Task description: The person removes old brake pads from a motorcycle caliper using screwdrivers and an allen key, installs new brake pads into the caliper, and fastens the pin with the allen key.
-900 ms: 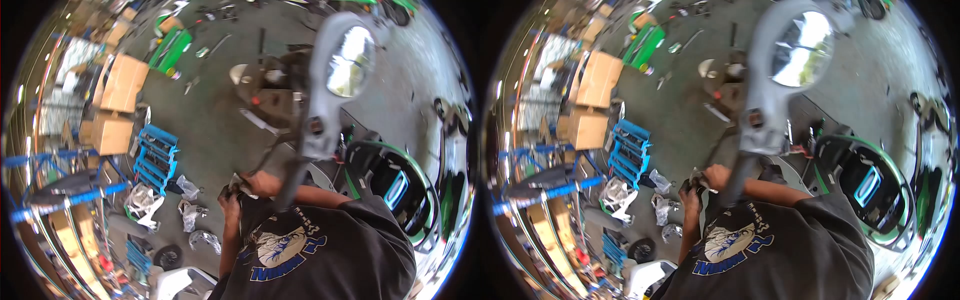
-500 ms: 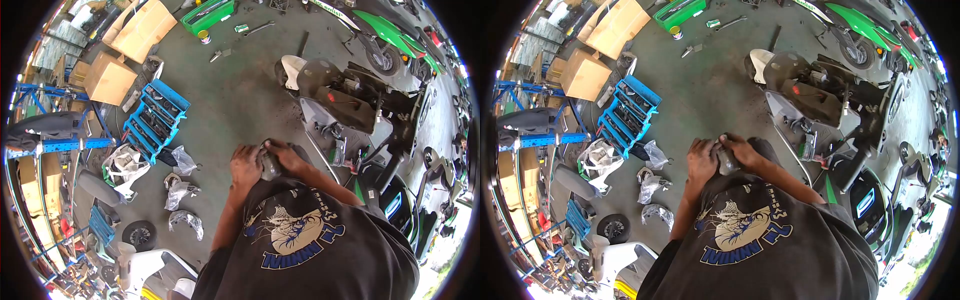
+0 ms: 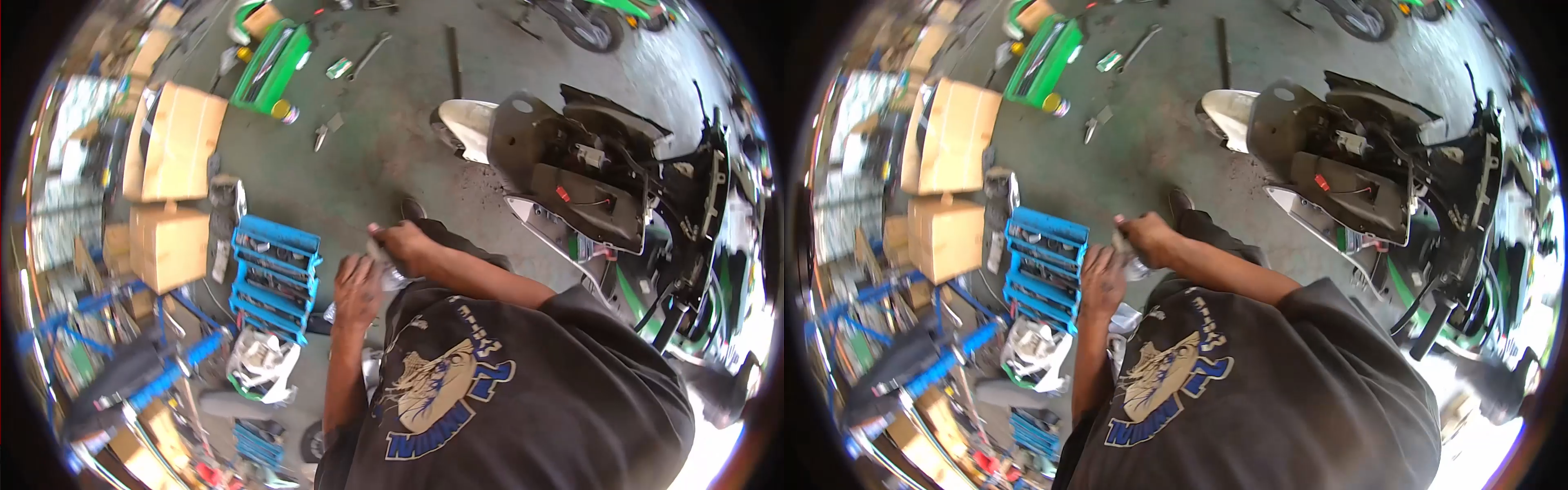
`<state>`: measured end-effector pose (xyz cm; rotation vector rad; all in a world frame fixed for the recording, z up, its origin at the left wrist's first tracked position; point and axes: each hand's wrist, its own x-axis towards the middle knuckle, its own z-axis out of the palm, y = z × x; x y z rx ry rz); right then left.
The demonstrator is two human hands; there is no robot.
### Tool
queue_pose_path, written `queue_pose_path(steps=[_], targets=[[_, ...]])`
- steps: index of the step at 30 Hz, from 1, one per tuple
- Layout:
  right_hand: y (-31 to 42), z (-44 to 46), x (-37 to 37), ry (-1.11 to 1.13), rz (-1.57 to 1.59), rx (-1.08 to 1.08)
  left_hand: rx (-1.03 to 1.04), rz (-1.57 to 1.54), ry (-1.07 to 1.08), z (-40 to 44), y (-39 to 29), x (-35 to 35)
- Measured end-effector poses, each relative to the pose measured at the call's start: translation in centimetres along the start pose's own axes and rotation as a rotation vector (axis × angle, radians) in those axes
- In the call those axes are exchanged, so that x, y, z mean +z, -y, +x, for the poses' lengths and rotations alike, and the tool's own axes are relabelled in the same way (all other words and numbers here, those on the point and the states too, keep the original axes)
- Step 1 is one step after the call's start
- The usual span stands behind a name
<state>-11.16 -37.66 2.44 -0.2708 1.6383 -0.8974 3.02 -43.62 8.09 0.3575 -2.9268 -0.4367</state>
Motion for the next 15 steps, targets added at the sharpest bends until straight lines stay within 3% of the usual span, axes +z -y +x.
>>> queue_pose_path(steps=[1,3,4,6,8,10,12,15], targets=[[-0.4,3.6,1.5,-0.029,0.018,-0.029,0.05,-0.013,0.019,0.9,0.1,-1.4],[4.9,5.8,-0.1,-0.3,0.653,0.227,0.278,-0.325,0.074,2.7,-0.4,-5.2],[7.3,5.3,-2.8,-0.383,0.665,0.244,0.359,-0.318,0.059,4.4,-1.5,-6.2],[8.3,6.7,-6.0,-0.112,0.966,0.117,0.238,-0.418,0.057,7.6,0.7,-5.5],[10.0,5.5,-7.7,-0.005,1.017,-0.016,-0.275,-0.546,-0.135,10.1,4.5,-3.5],[11.1,2.4,-8.5,-0.025,0.982,-0.081,-0.478,-1.001,-0.119,12.4,9.6,-1.5],[10.6,0.8,-9.6,0.116,0.61,-0.339,-0.599,-1.193,-0.002,14.4,12.5,1.2],[10.8,0.1,-7.6,-0.063,0.499,-0.442,-0.506,-1.373,0.361,18.5,11.6,-0.8]])
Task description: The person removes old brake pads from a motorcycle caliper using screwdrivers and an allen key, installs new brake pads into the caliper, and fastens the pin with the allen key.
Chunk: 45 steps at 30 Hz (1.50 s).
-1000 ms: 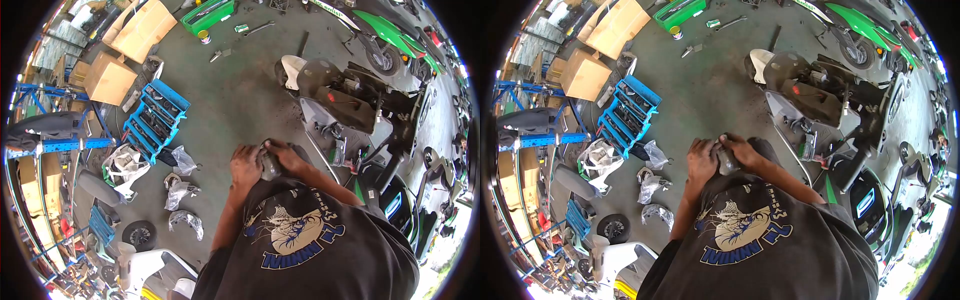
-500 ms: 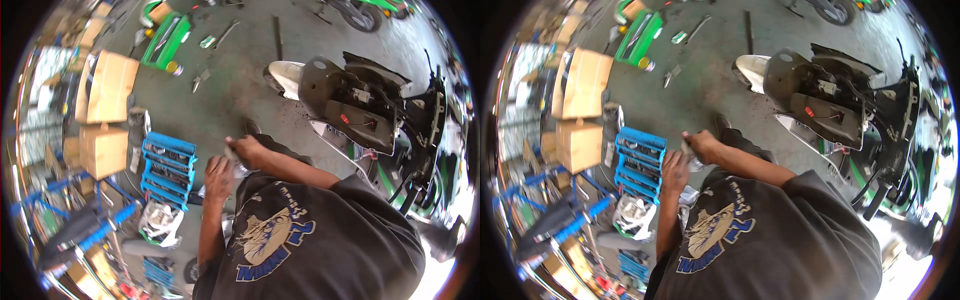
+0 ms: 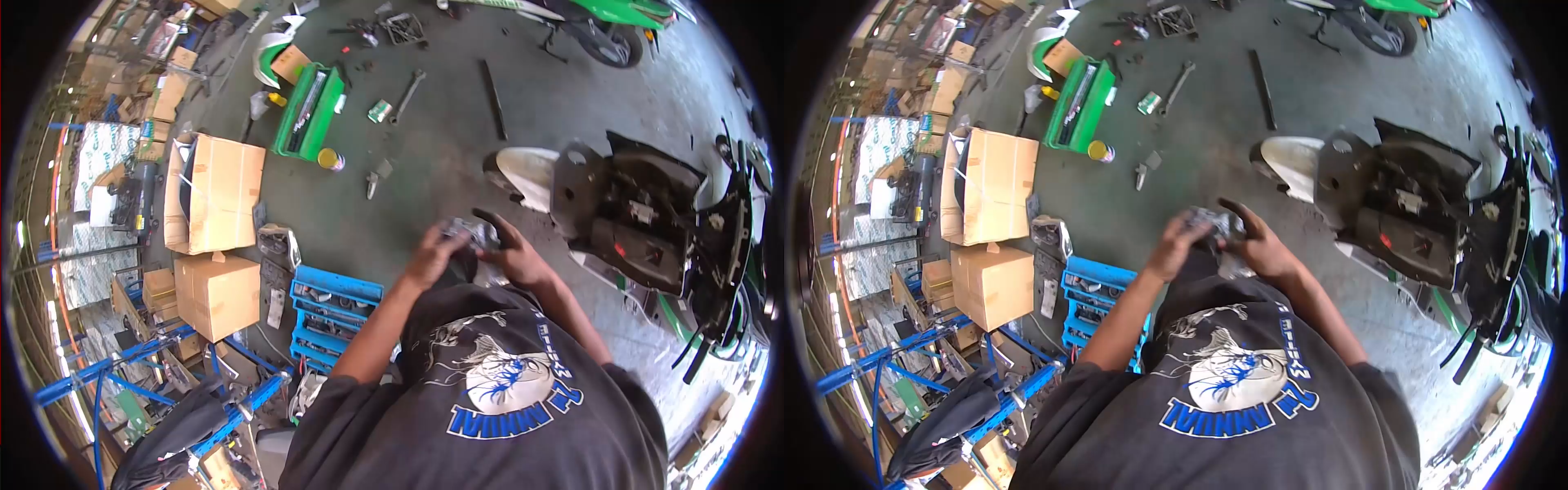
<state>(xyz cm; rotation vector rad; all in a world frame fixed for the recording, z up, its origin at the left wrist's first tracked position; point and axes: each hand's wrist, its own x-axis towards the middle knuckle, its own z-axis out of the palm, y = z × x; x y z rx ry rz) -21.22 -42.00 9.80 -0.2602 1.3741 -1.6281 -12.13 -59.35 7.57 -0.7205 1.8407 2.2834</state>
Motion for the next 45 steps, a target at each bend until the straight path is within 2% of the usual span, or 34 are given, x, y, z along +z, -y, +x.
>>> queue_pose_path(steps=[1,3,5,7,9,11,13,14,17,19,21,22,23,24,25,28,30,31,33,35,36,37,39,40,41,43,44,45], targets=[[-0.5,0.5,0.7,-0.032,-0.003,-0.051,-0.01,-0.003,0.089,0.9,-0.3,0.1],[-1.0,2.0,1.2,-0.206,-0.436,-0.197,0.022,-0.104,0.191,2.1,-1.5,-0.2],[1.4,3.5,2.5,-0.27,-0.632,-0.184,0.029,-0.054,0.128,3.5,-1.3,-1.5],[2.3,5.4,3.2,-0.286,-0.868,-0.233,0.105,-0.174,0.166,4.6,-1.2,-3.1],[3.3,7.1,4.7,-0.271,-0.859,-0.194,0.051,-0.28,0.144,5.7,-1.0,-4.9],[4.5,8.9,5.8,-0.289,-0.839,-0.164,0.13,-0.02,0.098,7.4,-1.0,-6.8],[5.6,11.2,6.0,-0.233,-0.844,-0.132,0.209,0.006,0.063,8.5,-2.5,-7.9],[5.7,12.7,6.0,-0.231,-0.853,-0.193,0.274,0.022,0.011,9.5,-3.0,-8.5],[6.8,17.7,6.1,-0.285,-0.798,-0.167,0.23,0.145,-0.047,14.4,-3.2,-11.1],[6.5,22.4,5.0,-0.256,-0.9,-0.198,0.264,0.197,-0.078,18.8,-2.7,-13.1],[8.4,27.0,4.3,-0.093,-1.032,-0.134,0.126,-0.101,-0.223,23.3,-1.6,-15.6],[8.4,29.5,3.7,-0.026,-1.003,-0.269,0.116,-0.101,-0.225,25.1,-3.3,-16.7],[7.3,32.2,2.9,0.005,-0.997,-0.418,-0.086,-0.239,-0.261,26.4,-5.2,-18.2],[8.9,34.7,2.6,0.079,-0.959,-0.285,-0.288,-0.377,-0.303,27.6,-7.0,-19.6],[10.6,37.2,2.5,0.151,-0.911,-0.158,-0.277,-0.356,-0.244,28.9,-7.8,-21.4],[14.8,42.9,1.2,0.24,-0.734,-0.2,-0.26,-0.288,-0.219,32.5,-12.6,-24.3],[17.8,45.7,0.1,0.236,-0.677,-0.191,-0.295,-0.471,-0.134,35.3,-17.5,-24.6],[19.2,47.2,-0.6,0.234,-0.629,-0.186,-0.297,-0.478,-0.129,37.4,-17.9,-25.0],[20.5,50.1,-2.2,0.25,-0.661,-0.111,-0.135,-0.335,-0.145,41.4,-17.7,-25.7],[22.3,52.7,-3.5,0.046,-0.624,-0.194,-0.117,-0.274,-0.231,45.3,-20.8,-25.1],[23.4,54.1,-3.9,-0.052,-0.673,-0.211,-0.071,-0.241,-0.222,47.8,-21.7,-25.5],[24.2,55.7,-4.5,-0.057,-0.681,-0.205,-0.021,-0.206,-0.206,50.6,-22.8,-25.9],[25.4,58.9,-5.9,-0.22,-0.855,-0.144,-0.065,-0.203,-0.117,56.6,-25.7,-26.3],[27.0,60.5,-6.4,-0.285,-0.732,-0.306,-0.218,-0.394,0.029,59.8,-27.3,-26.3],[27.5,62.2,-7.5,-0.377,-0.764,-0.299,-0.383,-0.578,0.179,62.3,-28.1,-26.3],[28.5,66.0,-9.0,-0.597,-0.385,-0.224,-0.55,-0.613,0.278,68.4,-28.6,-25.3],[29.4,67.9,-9.7,-0.741,-0.286,-0.137,-0.474,-0.403,0.279,71.0,-29.1,-24.7],[29.8,70.1,-10.2,-0.91,-0.282,-0.187,-0.514,-0.404,0.279,72.3,-28.8,-24.4]])
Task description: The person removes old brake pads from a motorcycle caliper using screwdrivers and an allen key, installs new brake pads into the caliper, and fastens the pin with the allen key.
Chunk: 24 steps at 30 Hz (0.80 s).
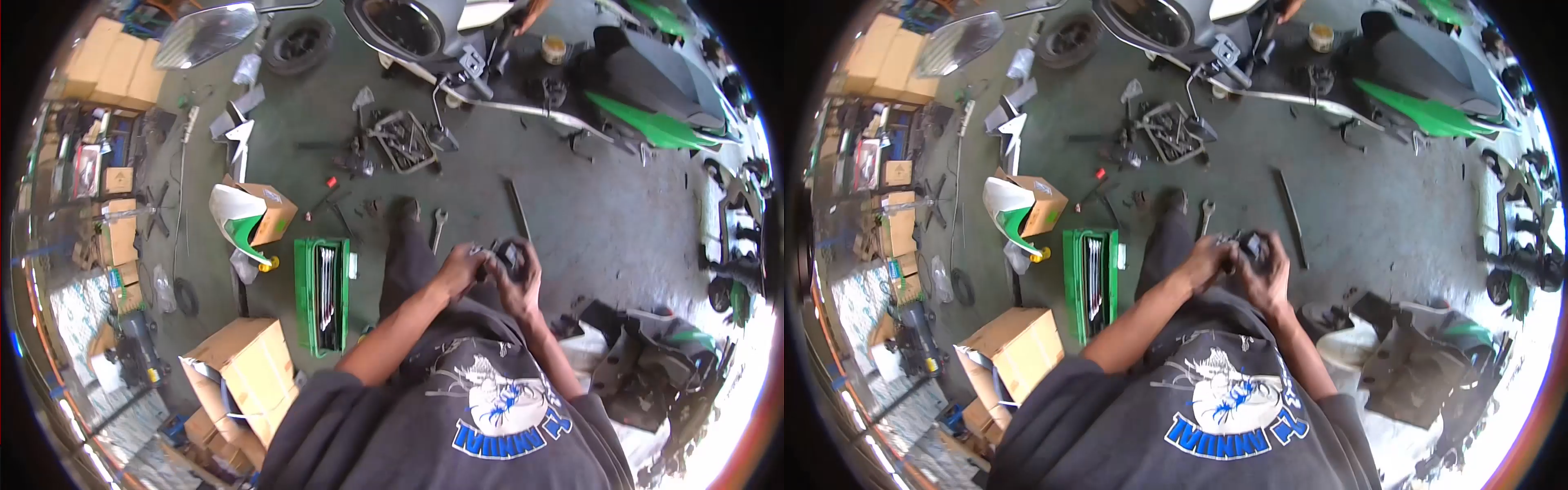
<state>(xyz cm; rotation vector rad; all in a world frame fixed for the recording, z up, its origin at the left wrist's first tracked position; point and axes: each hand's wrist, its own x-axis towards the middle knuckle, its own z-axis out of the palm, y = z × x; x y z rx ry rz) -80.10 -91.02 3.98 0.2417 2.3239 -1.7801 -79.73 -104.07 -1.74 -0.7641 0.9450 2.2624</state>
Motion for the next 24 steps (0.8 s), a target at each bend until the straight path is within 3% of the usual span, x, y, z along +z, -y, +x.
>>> queue_pose_path(steps=[2,3,4,6,7,8,10,12,13,14,17,18,19,20,21,22,23,24], targets=[[2.4,2.4,1.2,-0.09,0.147,0.077,0.068,0.439,0.241,3.1,-0.6,-0.7],[0.7,3.3,1.4,-0.161,0.151,0.23,-0.043,0.312,0.164,4.5,-0.2,-1.1],[0.9,4.3,2.0,-0.257,0.284,0.287,-0.027,0.603,0.007,4.8,-2.0,-0.5],[-1.1,5.8,2.2,-0.334,0.106,0.392,-0.053,0.847,-0.012,5.7,-4.3,-0.5],[-4.2,6.4,4.3,-0.681,-0.18,0.19,-0.099,0.912,0.026,6.5,-4.0,-1.7],[-5.4,7.3,4.4,-0.741,-0.159,0.233,-0.022,1.122,0.027,7.8,-2.7,-3.8],[-9.1,9.0,4.7,-0.738,0.78,0.66,0.044,1.37,0.079,12.2,-0.7,-7.1],[-14.0,10.4,7.3,-0.906,0.927,0.601,-0.111,1.373,-0.033,15.7,1.0,-10.1],[-16.4,10.8,8.2,-0.99,0.986,0.599,-0.09,1.492,0.004,17.4,0.7,-10.0],[-19.5,11.1,8.9,-1.068,1.035,0.599,-0.283,1.516,0.146,19.8,0.7,-10.4],[-29.4,11.6,9.9,-1.301,0.9,0.68,-0.308,1.764,0.228,25.8,6.2,-17.0],[-33.3,11.8,9.6,-1.424,0.479,0.691,-0.481,1.924,0.301,27.6,7.3,-20.6],[-33.4,12.0,6.4,-1.326,0.318,0.727,-0.667,2.069,0.369,28.6,8.3,-24.1],[-33.2,13.7,3.1,-1.415,0.599,0.628,-0.546,2.12,0.254,29.2,7.2,-27.3],[-34.9,14.0,1.1,-1.394,0.61,0.446,-0.522,2.254,0.206,30.5,6.8,-33.1],[-36.0,14.3,0.5,-1.433,0.717,0.411,-0.546,2.104,-0.024,33.0,5.7,-36.5],[-37.3,13.7,1.7,-1.386,0.786,0.474,-0.259,1.867,-0.335,35.5,5.8,-42.5],[-38.3,13.1,3.3,-1.323,0.86,0.531,-0.316,1.403,-0.326,39.2,4.4,-42.6]])
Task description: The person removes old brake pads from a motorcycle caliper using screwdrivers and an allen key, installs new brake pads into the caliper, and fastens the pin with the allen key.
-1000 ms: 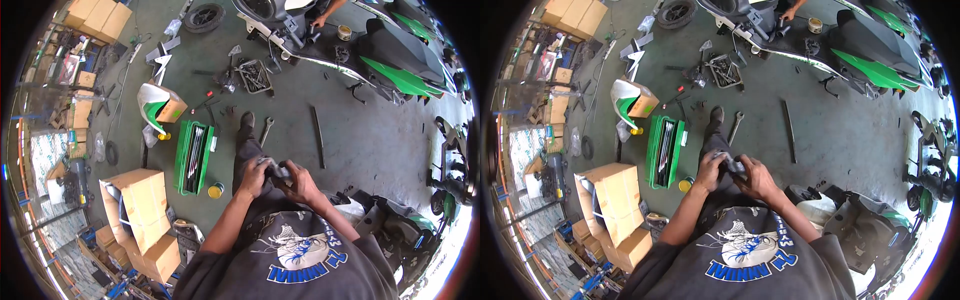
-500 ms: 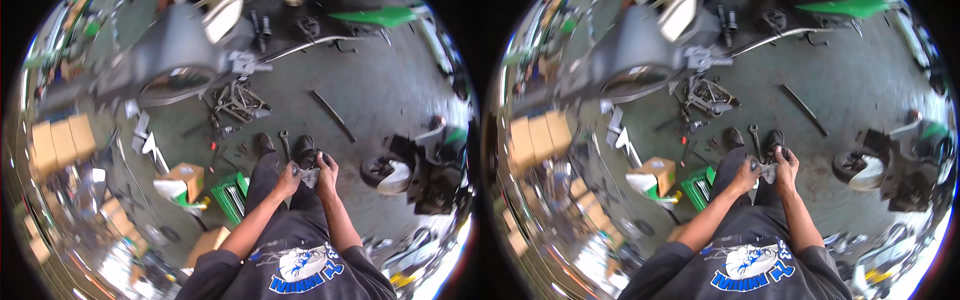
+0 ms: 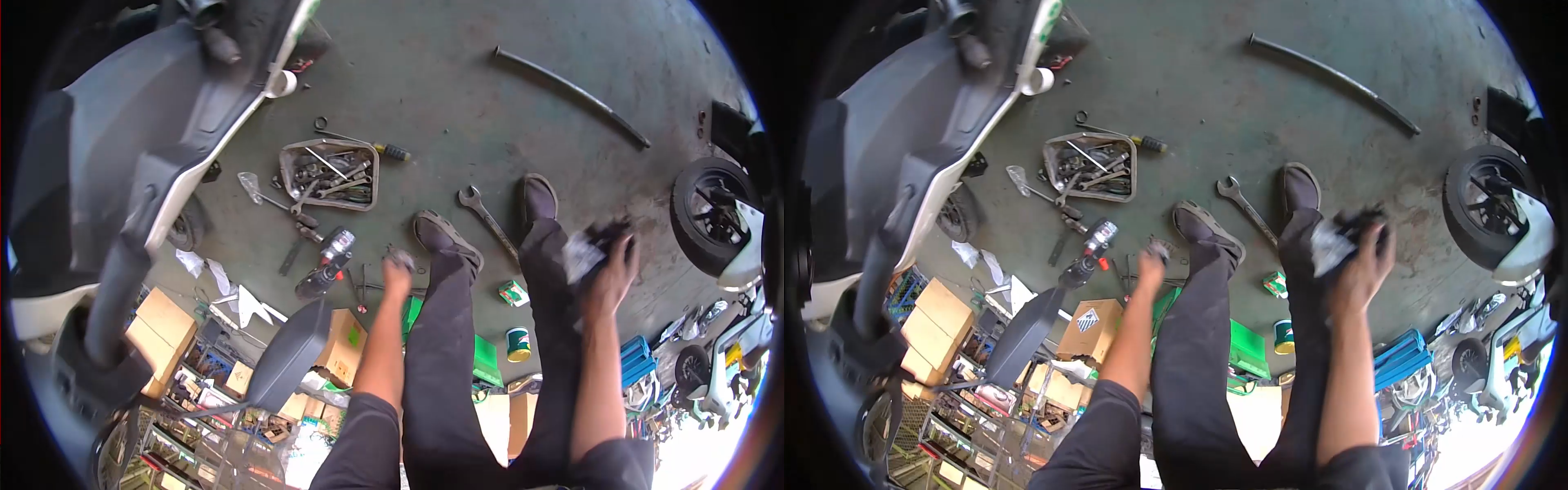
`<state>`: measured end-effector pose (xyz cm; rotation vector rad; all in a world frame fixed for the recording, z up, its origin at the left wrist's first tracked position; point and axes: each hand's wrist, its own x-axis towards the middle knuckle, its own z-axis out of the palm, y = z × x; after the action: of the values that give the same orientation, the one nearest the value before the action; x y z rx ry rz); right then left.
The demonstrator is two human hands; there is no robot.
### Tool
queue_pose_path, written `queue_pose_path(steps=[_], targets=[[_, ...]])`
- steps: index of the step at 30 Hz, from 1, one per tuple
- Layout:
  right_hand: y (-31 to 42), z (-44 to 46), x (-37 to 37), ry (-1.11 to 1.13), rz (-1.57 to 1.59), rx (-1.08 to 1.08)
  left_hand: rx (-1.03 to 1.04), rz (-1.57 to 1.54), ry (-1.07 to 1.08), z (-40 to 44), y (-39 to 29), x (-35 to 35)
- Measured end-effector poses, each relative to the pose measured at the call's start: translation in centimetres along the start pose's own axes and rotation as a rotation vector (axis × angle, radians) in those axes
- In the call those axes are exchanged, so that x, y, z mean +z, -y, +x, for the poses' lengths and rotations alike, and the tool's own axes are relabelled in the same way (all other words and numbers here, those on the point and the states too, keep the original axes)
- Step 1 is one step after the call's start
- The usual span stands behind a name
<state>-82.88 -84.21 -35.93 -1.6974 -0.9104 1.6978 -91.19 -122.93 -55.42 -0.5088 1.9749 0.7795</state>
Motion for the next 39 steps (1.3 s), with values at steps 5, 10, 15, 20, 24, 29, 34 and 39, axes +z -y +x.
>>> queue_pose_path(steps=[5,10,15,20,24,29,34,39], targets=[[-3.2,-3.4,2.4,0.325,-0.718,0.063,0.22,0.071,-0.36,15.6,-6.8,-1.8],[-0.6,-2.4,2.2,0.857,-0.893,0.003,0.042,0.34,-0.828,21.8,-12.8,-3.9],[1.5,0.1,3.4,0.783,-0.992,-0.191,0.111,0.381,-0.762,22.1,-13.7,-3.8],[1.6,-0.5,2.0,0.534,-0.907,-0.064,0.025,-0.589,-0.478,17.4,-10.9,-2.0],[5.1,-3.8,0.8,0.284,-0.785,-0.085,0.096,-0.922,0.253,-5.9,-17.4,7.2],[15.4,-10.9,-7.6,0.18,-0.224,0.236,1.051,0.509,0.325,-30.8,-30.7,8.8],[29.8,-16.5,-22.8,0.549,-0.35,0.289,0.896,0.821,1.128,-50.0,-41.0,12.6],[36.1,-21.7,-33.1,0.712,0.147,0.468,1.255,1.192,1.331,-63.3,-44.0,19.9]])
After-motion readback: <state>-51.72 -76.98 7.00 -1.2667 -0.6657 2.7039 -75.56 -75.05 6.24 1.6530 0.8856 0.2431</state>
